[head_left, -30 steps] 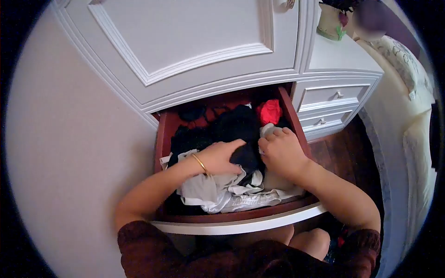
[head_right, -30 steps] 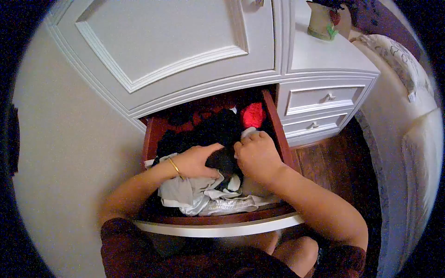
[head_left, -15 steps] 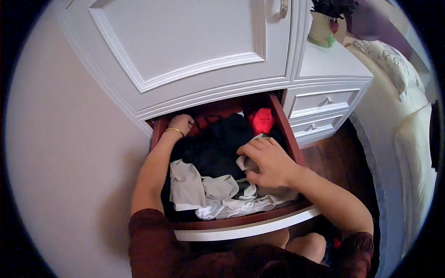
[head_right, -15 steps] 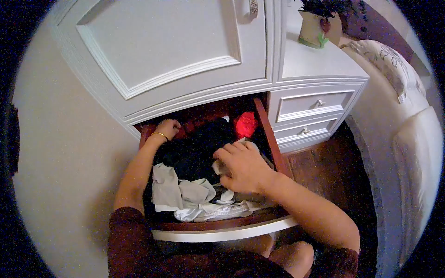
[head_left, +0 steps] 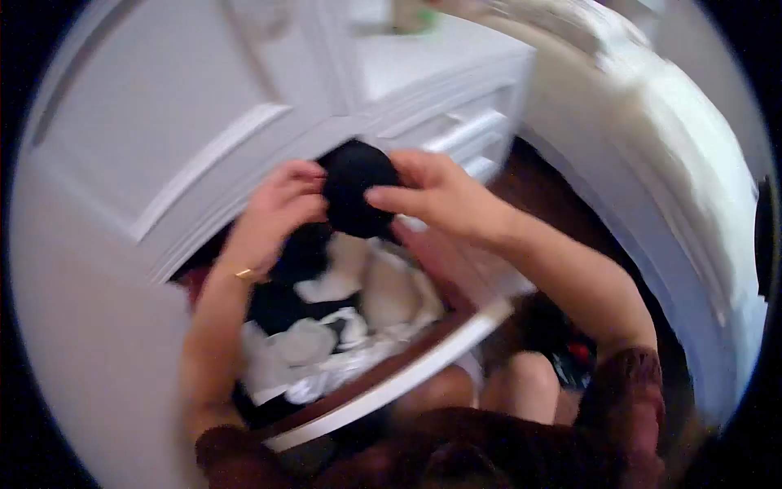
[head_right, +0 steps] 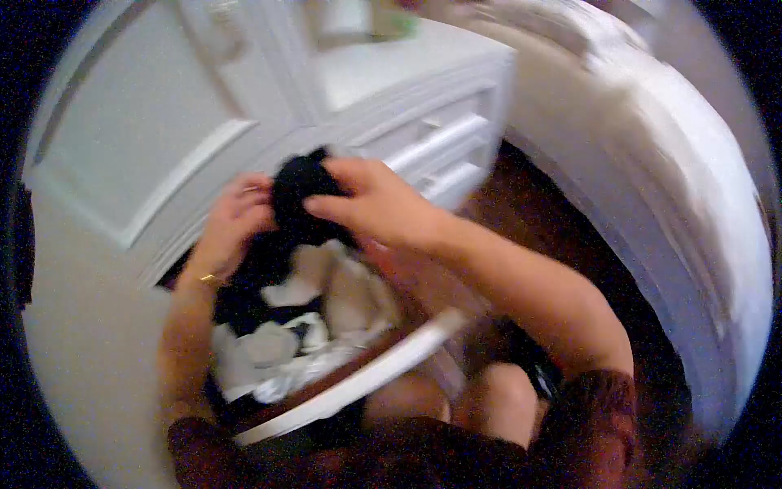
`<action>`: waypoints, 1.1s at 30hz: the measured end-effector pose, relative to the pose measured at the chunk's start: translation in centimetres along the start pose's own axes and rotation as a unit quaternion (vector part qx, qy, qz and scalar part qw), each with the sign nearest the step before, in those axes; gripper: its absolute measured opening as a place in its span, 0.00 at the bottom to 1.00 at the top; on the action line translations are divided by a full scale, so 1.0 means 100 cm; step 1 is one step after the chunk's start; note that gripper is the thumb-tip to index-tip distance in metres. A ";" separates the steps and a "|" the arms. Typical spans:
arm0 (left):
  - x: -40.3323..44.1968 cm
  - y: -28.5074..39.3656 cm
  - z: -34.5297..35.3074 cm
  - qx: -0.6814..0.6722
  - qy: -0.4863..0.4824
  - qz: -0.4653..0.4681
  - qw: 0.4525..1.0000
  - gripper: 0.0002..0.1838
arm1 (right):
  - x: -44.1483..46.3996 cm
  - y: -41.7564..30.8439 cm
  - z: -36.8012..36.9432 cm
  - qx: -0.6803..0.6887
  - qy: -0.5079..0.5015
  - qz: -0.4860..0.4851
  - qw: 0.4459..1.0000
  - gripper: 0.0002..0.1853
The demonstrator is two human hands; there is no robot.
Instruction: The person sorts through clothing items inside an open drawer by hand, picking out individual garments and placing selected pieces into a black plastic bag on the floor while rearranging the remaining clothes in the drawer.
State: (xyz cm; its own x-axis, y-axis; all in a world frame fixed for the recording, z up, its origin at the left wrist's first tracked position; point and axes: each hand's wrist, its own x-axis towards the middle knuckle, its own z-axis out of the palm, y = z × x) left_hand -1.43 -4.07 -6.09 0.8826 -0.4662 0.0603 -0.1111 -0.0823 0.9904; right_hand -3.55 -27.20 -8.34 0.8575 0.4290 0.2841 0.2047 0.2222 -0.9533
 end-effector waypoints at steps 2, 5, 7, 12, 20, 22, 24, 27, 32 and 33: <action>0.002 -0.003 0.010 0.054 -0.012 -0.013 0.998 0.22 | -0.044 -0.044 -0.038 -0.097 0.068 0.024 0.993 0.13; -0.003 -0.038 -0.004 0.355 -0.099 0.033 0.929 0.27 | -0.132 -0.083 -0.094 -0.158 0.226 0.100 0.956 0.12; -0.010 -0.068 -0.022 0.470 -0.118 0.027 0.874 0.29 | -0.196 -0.103 -0.109 -0.182 0.328 0.208 0.903 0.10; 0.003 -0.093 -0.034 0.341 -0.145 -0.092 0.924 0.24 | -0.341 -0.061 -0.141 -0.104 0.446 0.351 0.817 0.11; 0.002 -0.123 -0.055 0.381 -0.118 -0.079 0.914 0.19 | -0.427 0.052 -0.184 -0.332 0.520 0.511 0.598 0.17; 0.000 -0.128 -0.059 0.399 -0.119 -0.074 0.906 0.18 | -0.421 0.056 -0.178 -0.542 0.416 0.508 0.523 0.18; -0.006 -0.119 -0.050 0.475 -0.121 -0.021 0.871 0.23 | -0.404 0.055 -0.177 -0.627 0.332 0.504 0.492 0.20; -0.008 -0.138 -0.068 0.589 -0.010 -0.047 0.807 0.48 | -0.391 0.040 -0.170 -0.690 0.329 0.398 0.507 0.23; -0.026 -0.163 -0.103 0.470 -0.103 -0.103 0.871 0.46 | -0.390 0.063 -0.193 -0.666 0.295 0.296 0.618 0.13; -0.032 -0.137 -0.086 0.493 -0.091 -0.135 0.855 0.42 | -0.383 0.064 -0.187 -0.690 0.245 0.302 0.611 0.14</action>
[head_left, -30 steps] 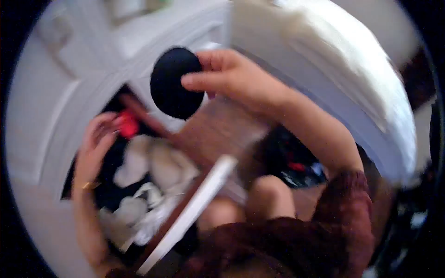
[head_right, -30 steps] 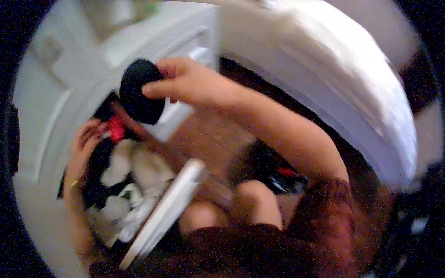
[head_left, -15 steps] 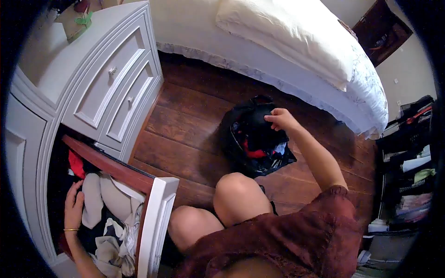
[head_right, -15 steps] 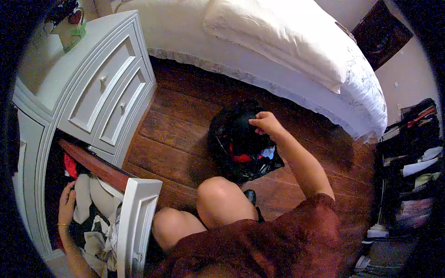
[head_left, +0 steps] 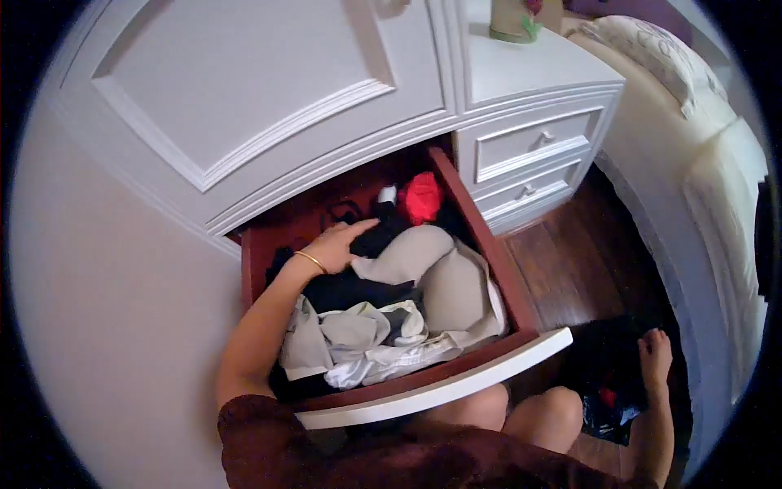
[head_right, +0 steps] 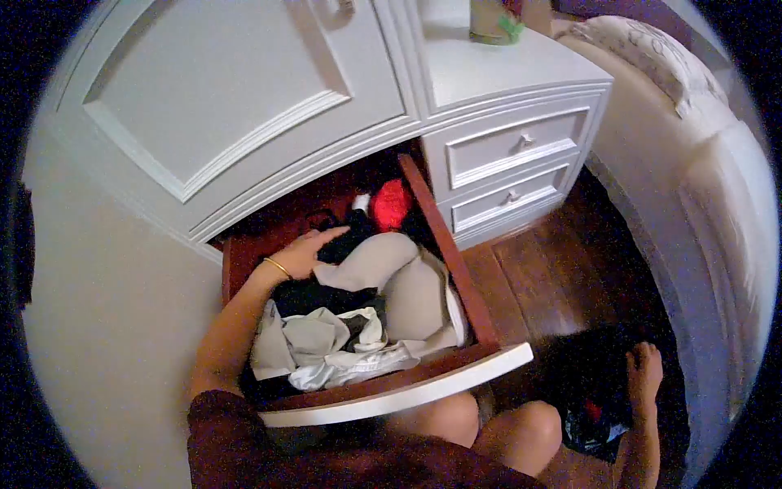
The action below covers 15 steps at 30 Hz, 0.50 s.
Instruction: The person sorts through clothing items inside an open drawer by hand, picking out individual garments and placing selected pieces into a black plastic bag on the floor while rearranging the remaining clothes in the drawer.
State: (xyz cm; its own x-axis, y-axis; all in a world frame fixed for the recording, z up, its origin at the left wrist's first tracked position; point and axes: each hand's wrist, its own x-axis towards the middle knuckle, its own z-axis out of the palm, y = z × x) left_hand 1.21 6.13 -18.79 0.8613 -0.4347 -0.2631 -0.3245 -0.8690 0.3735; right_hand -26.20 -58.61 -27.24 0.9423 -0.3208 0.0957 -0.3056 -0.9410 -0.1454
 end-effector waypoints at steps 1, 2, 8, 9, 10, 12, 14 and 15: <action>-0.006 0.011 -0.002 0.025 -0.003 0.003 1.000 0.41 | -0.003 -0.016 -0.003 -0.038 -0.026 -0.031 0.998 0.15; -0.009 0.013 -0.003 0.050 -0.006 0.007 0.999 0.40 | -0.004 -0.027 -0.003 -0.077 -0.050 -0.061 0.994 0.16; -0.003 -0.030 0.030 0.010 -0.061 0.047 0.997 0.45 | -0.009 -0.036 0.020 -0.152 -0.145 0.002 0.978 0.28; -0.001 -0.027 0.025 -0.016 -0.071 0.061 0.995 0.46 | -0.007 -0.039 0.014 -0.147 -0.136 -0.003 0.980 0.28; 0.001 -0.023 0.020 -0.042 -0.082 0.076 0.993 0.47 | -0.006 -0.042 0.005 -0.142 -0.127 -0.006 0.982 0.27; -0.003 -0.009 0.004 -0.172 -0.091 0.028 0.980 0.47 | 0.000 -0.055 -0.020 -0.119 -0.131 -0.006 0.984 0.26; -0.005 -0.007 0.001 -0.246 -0.073 -0.003 0.967 0.47 | 0.011 -0.075 -0.049 -0.081 -0.158 0.003 0.984 0.24; -0.004 -0.011 0.004 -0.254 -0.052 -0.009 0.966 0.47 | 0.015 -0.060 -0.044 -0.067 -0.080 -0.050 0.993 0.21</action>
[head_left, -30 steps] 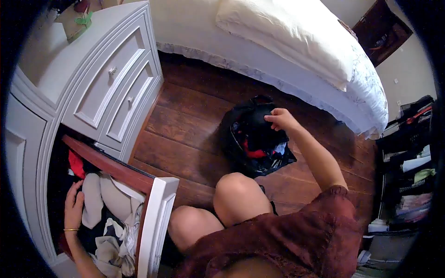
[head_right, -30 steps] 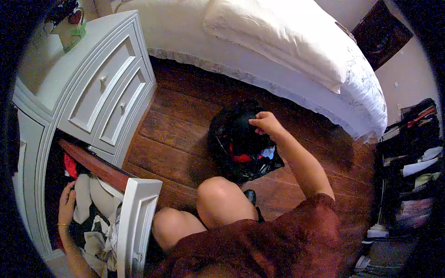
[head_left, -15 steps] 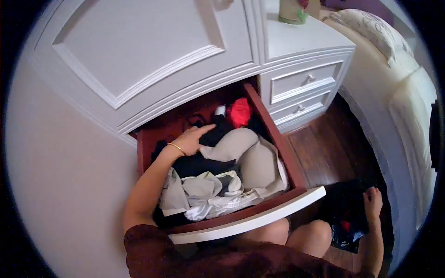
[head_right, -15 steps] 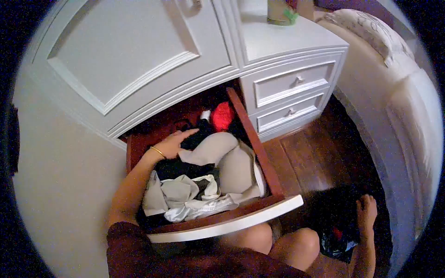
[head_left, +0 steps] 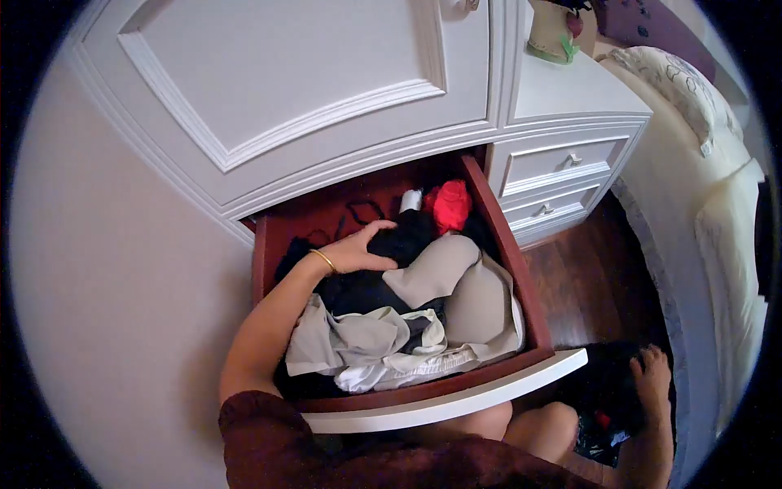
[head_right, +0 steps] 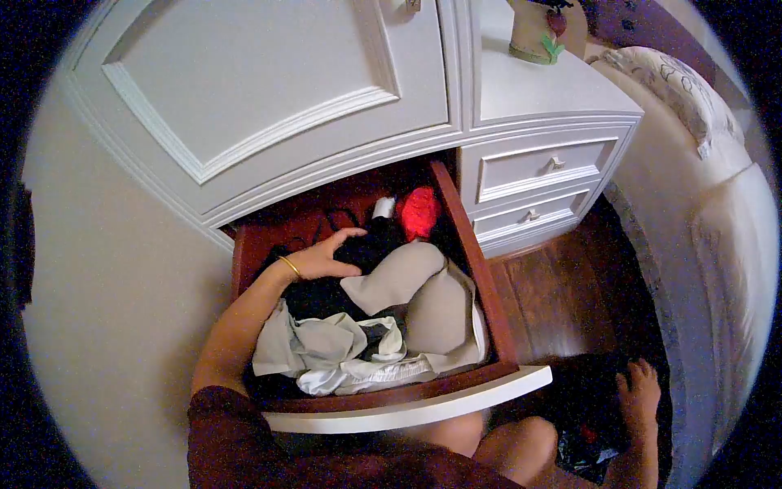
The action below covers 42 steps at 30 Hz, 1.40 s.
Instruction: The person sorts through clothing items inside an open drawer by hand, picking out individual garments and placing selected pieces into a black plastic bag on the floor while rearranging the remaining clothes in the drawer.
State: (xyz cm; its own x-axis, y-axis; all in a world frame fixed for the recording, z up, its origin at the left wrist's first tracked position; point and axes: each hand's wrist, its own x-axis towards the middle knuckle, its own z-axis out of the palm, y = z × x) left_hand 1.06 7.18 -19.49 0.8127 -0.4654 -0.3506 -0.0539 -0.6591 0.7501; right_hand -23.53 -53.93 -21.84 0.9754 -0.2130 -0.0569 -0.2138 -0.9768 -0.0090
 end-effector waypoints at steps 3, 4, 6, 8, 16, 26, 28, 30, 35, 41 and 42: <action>0.000 0.000 -0.005 0.043 0.083 -0.004 0.996 0.45 | 0.018 -0.037 -0.051 0.057 0.092 -0.055 0.993 0.18; 0.001 -0.001 -0.015 0.093 0.113 0.016 0.989 0.44 | 0.024 -0.050 -0.068 0.062 0.109 -0.063 0.990 0.18; -0.006 0.014 -0.039 0.186 0.202 -0.027 0.961 0.42 | 0.032 -0.072 -0.095 0.073 0.139 -0.081 0.984 0.18; -0.018 0.013 -0.057 0.269 0.298 -0.096 0.911 0.41 | 0.036 -0.088 -0.113 0.075 0.166 -0.112 0.977 0.19; 0.029 0.007 -0.029 0.495 0.352 0.121 0.785 0.18 | 0.043 -0.165 -0.149 0.102 0.165 -0.245 0.950 0.22; 0.113 -0.004 -0.020 0.332 0.240 -0.051 0.911 0.22 | 0.028 -0.262 -0.144 0.142 0.095 -0.522 0.836 0.21; 0.097 0.012 -0.022 0.291 0.287 -0.048 0.912 0.24 | 0.032 -0.268 -0.132 0.150 0.070 -0.553 0.817 0.21; 0.091 0.004 -0.031 0.250 0.308 0.026 0.918 0.38 | 0.036 -0.270 -0.122 0.155 0.036 -0.555 0.816 0.21; 0.001 0.089 -0.047 0.270 -0.196 0.011 0.943 0.62 | 0.041 -0.272 -0.118 0.173 -0.046 -0.549 0.816 0.21; -0.020 0.041 0.002 0.406 -0.002 0.012 0.914 0.37 | 0.038 -0.270 -0.113 0.219 0.011 -0.537 0.815 0.19; -0.014 0.033 -0.007 0.427 0.086 0.055 0.898 0.33 | 0.039 -0.270 -0.113 0.220 0.011 -0.532 0.817 0.19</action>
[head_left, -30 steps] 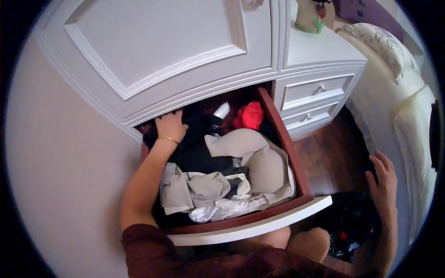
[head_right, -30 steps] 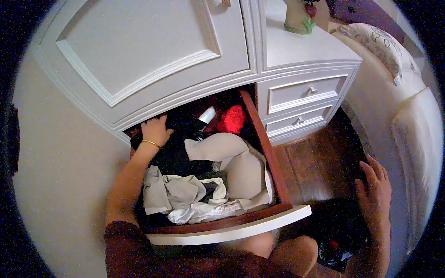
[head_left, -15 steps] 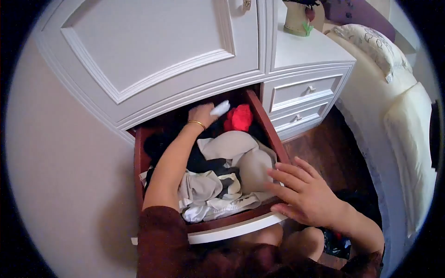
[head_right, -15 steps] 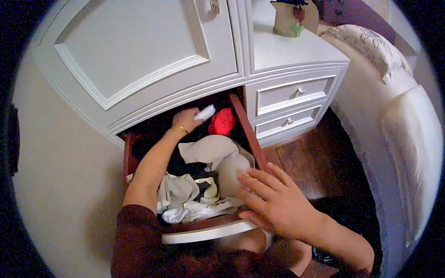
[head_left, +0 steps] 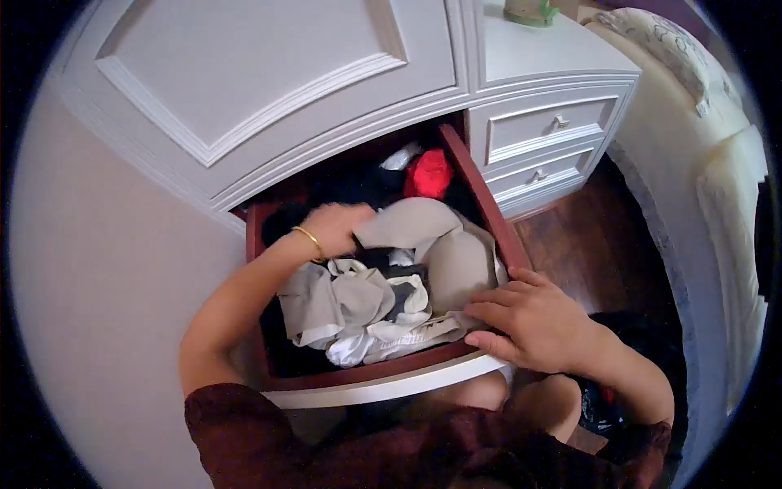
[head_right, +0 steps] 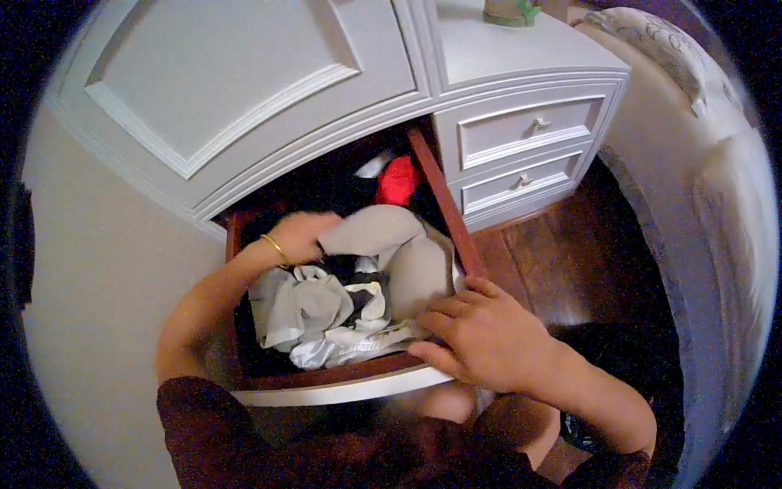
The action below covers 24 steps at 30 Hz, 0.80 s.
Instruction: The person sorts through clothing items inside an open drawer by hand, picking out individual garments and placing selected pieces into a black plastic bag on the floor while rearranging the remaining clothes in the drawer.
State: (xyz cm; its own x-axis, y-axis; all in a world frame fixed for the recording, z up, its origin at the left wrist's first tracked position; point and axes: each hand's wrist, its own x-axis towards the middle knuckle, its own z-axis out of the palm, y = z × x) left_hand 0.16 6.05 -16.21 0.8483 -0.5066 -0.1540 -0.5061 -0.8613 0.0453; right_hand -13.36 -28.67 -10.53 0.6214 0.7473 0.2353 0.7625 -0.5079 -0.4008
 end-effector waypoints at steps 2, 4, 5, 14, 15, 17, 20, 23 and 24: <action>0.006 -0.013 -0.015 0.040 0.142 -0.038 0.988 0.24 | -0.003 0.000 0.001 0.009 -0.006 0.014 1.000 0.19; 0.002 -0.006 -0.028 0.159 0.173 -0.098 0.967 0.24 | -0.002 0.001 0.001 0.000 -0.005 0.012 1.000 0.19; 0.001 -0.004 -0.023 0.227 0.106 -0.113 0.961 0.31 | -0.001 0.001 0.001 -0.004 -0.004 0.008 1.000 0.19; -0.025 0.075 -0.049 -0.125 0.022 0.243 0.962 0.41 | -0.001 0.000 0.003 0.015 0.007 0.021 1.000 0.19; -0.029 0.087 -0.039 -0.108 0.024 0.223 0.969 0.40 | 0.002 -0.002 0.000 0.024 -0.040 0.033 0.998 0.19; -0.026 0.106 -0.021 -0.069 0.028 0.195 0.978 0.39 | 0.004 -0.005 -0.010 0.033 -0.126 0.067 0.989 0.21; -0.014 0.106 -0.009 -0.050 -0.046 0.122 0.990 0.38 | 0.000 -0.005 -0.005 0.047 -0.107 0.083 0.990 0.22; 0.014 0.053 0.023 0.072 0.139 0.132 0.979 0.31 | 0.000 -0.004 -0.003 0.061 -0.107 0.079 0.989 0.22; 0.025 0.036 0.011 0.170 0.107 0.056 0.978 0.30 | 0.000 -0.005 -0.003 0.059 -0.117 0.080 0.988 0.20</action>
State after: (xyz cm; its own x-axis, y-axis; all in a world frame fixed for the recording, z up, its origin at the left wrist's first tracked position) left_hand 0.31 1.76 -17.48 0.7797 -0.6245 0.0446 -0.5888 -0.7557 -0.2868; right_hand -13.64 -28.55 -10.05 0.6632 0.7471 -0.0448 0.6228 -0.5840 -0.5206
